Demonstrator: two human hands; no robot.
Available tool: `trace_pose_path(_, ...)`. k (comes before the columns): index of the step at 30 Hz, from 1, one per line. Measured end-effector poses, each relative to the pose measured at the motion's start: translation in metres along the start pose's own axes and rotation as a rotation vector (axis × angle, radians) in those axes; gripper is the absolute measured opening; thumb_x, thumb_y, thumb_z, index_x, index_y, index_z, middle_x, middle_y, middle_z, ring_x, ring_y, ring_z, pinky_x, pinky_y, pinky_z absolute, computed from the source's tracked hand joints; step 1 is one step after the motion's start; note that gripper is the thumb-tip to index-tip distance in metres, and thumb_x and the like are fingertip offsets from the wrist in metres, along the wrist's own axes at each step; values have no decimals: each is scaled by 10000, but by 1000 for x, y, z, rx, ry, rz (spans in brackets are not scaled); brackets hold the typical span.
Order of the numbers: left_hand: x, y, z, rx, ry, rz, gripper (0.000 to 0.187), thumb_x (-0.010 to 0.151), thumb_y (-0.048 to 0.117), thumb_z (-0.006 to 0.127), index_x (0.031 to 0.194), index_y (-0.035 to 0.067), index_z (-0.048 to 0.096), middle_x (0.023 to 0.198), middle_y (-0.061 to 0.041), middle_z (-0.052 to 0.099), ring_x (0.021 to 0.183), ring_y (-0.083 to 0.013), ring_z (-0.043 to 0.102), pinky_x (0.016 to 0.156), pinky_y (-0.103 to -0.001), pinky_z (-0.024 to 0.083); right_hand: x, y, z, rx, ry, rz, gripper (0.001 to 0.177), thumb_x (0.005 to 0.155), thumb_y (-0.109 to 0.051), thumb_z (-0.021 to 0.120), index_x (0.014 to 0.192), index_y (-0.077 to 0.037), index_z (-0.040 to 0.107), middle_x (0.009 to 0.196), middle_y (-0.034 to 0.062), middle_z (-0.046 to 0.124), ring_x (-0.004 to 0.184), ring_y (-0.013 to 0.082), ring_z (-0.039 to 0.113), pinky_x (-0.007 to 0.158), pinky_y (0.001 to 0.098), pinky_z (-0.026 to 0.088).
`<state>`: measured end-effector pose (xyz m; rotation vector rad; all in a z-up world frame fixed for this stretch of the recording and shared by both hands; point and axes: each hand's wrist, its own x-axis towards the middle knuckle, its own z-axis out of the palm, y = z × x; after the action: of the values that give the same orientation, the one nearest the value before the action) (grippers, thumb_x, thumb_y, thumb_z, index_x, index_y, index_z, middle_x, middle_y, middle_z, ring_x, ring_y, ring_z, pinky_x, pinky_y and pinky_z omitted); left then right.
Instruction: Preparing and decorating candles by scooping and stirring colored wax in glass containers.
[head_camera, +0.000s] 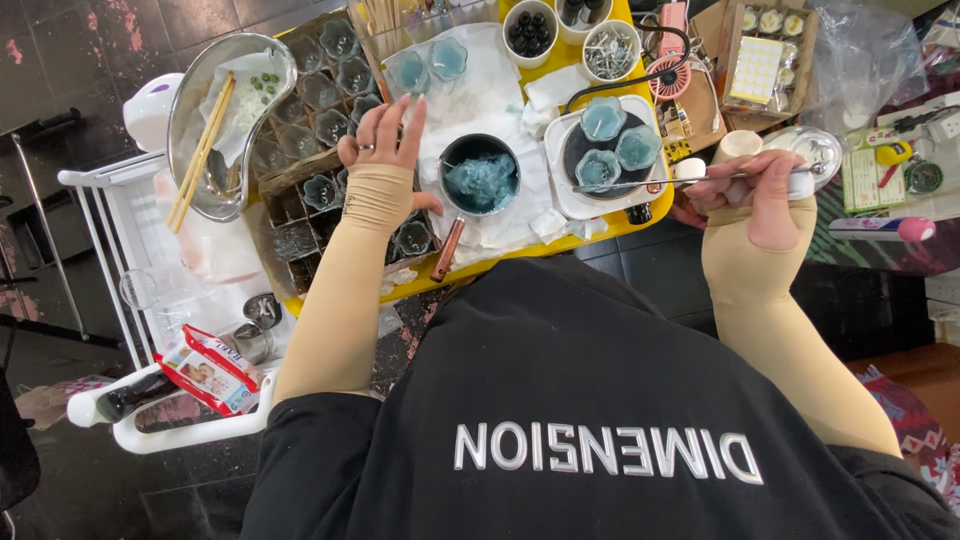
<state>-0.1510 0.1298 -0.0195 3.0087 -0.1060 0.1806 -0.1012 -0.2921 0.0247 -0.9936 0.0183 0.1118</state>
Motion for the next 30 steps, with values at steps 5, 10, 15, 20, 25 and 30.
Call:
trace_pose_path(5,-6,2,7,-28,87,125,1485,330,577,931,1616,130,336,1603,-97,378,1412,-307,378,1023,-505,279,-1,2,-3,9,-7,1,284,1248,-274,489,1114,-32,552,1036,152,654,884,241,669,869,368,538)
trace_pose_path(10,-5,3,3,-45,127,157,1496,344,601,934,1622,124,319,1603,-98,372,1404,-316,385,1023,-509,281,-2,3,-4,4,-8,3,282,1253,-274,492,1121,-32,551,1038,150,653,894,237,668,889,372,544)
trace_pose_path(15,0,1,-1,-43,68,69,1555,327,632,945,1624,104,267,1600,-114,332,1407,-337,360,1010,-526,287,-3,3,-1,-29,14,8,291,1241,-301,490,1113,-47,550,1026,143,656,864,232,670,876,382,570)
trace_pose_path(20,3,2,6,-3,27,78,1600,308,645,950,1629,100,230,1606,-129,305,1408,-343,344,984,-545,283,-5,5,-5,-52,10,12,287,1236,-314,498,1118,-57,548,1030,149,667,851,226,673,871,378,575)
trace_pose_path(25,-1,0,13,46,14,61,1593,336,604,960,1657,121,212,1634,-112,288,1437,-327,331,1001,-536,280,-7,2,-3,-54,40,38,284,1226,-319,497,1109,-65,544,1028,145,672,849,221,681,843,388,584)
trace_pose_path(30,-5,6,-19,64,41,-13,1549,387,634,954,1645,122,209,1621,-135,292,1455,-351,303,1037,-544,257,-5,4,-20,-5,12,9,306,1262,-300,487,1133,-32,556,1043,158,662,868,234,673,895,396,578)
